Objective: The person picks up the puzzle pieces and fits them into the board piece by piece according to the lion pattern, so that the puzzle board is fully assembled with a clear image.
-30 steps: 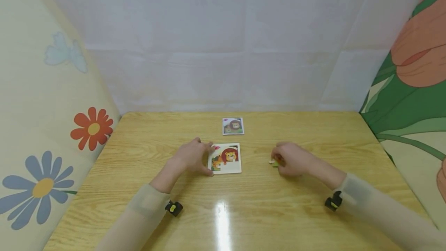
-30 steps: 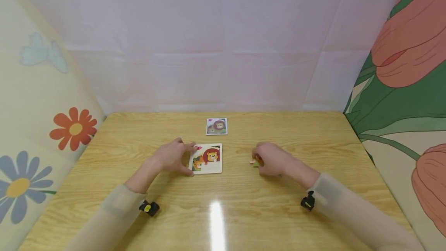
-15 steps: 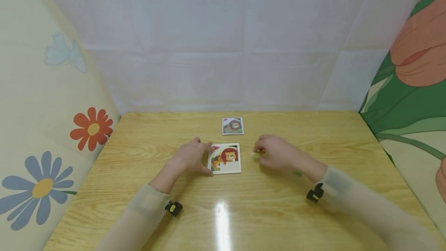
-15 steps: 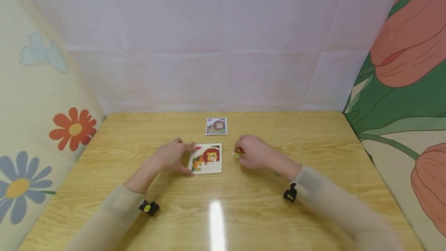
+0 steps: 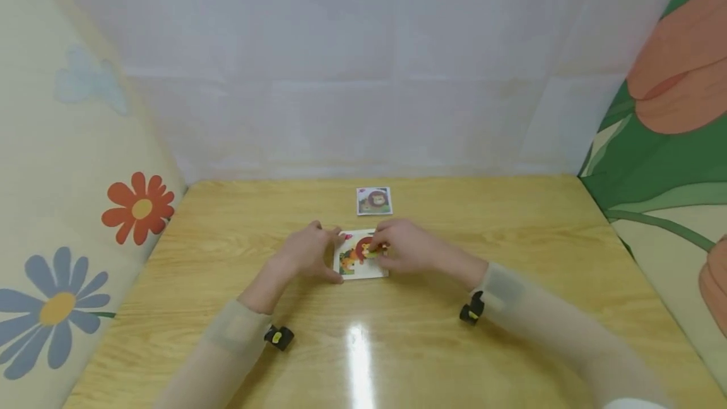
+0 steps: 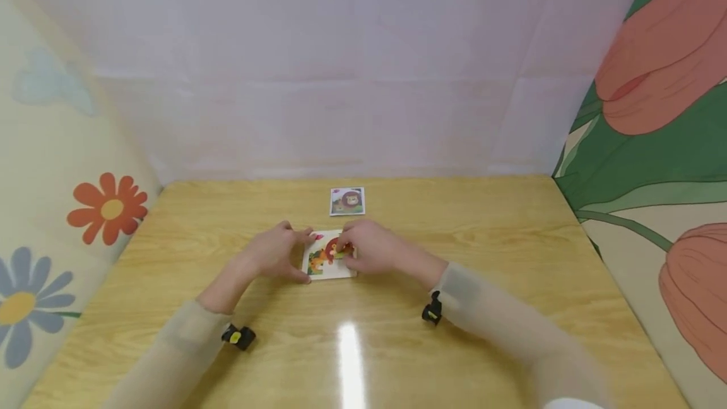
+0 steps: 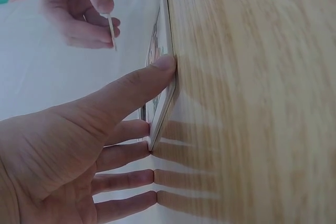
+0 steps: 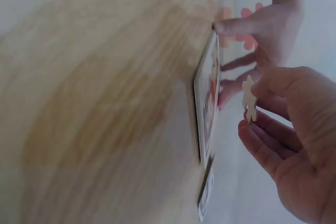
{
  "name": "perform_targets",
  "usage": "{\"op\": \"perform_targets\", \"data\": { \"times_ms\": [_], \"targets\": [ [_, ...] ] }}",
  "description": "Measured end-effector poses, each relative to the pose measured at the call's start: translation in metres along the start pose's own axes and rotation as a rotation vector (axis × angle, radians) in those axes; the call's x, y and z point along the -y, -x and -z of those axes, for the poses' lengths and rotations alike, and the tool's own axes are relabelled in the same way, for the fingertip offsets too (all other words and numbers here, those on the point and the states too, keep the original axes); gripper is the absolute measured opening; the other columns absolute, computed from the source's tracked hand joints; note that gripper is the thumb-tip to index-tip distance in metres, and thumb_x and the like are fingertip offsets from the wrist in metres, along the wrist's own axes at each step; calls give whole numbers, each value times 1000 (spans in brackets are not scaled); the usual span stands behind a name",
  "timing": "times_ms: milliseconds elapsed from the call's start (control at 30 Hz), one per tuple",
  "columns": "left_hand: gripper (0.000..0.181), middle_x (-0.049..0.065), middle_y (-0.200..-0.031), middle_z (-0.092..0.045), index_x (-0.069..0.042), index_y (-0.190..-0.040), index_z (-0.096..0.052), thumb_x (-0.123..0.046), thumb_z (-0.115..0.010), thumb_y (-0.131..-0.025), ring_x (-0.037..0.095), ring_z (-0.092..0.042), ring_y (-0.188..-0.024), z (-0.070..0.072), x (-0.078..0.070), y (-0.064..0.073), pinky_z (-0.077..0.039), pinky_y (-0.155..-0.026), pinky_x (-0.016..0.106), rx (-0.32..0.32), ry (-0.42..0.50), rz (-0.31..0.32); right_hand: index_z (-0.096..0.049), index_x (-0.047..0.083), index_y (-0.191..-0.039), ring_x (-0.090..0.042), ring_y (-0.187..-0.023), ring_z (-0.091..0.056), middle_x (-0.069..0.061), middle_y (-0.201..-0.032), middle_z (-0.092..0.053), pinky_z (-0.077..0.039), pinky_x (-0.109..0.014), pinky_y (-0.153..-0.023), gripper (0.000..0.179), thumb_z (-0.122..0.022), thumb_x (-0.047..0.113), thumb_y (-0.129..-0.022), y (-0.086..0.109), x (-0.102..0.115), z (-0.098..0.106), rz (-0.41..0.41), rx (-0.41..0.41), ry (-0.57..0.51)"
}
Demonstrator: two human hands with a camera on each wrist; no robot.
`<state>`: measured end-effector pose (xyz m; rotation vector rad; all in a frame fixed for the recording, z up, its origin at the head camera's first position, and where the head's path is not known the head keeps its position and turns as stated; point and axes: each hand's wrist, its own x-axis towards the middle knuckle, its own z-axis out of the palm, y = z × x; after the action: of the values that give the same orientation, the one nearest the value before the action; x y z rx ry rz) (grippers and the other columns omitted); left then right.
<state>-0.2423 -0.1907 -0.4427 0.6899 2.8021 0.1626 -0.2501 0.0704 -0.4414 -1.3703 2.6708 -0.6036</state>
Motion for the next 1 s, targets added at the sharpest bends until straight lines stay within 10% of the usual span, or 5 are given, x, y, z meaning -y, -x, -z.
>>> {"op": "perform_targets", "data": {
  "times_ms": [1000],
  "targets": [
    [94, 19, -156, -57, -11, -151, -60, -56, -93, -75, 40, -60, -126, -2, 2, 0, -62, -92, 55, 5, -1, -8, -84, 13, -102, -22, -108, -71, -5, -110, -77, -58, -34, -102, 20, -71, 3, -91, -18, 28, -40, 74, -4, 190]
  ]
}}
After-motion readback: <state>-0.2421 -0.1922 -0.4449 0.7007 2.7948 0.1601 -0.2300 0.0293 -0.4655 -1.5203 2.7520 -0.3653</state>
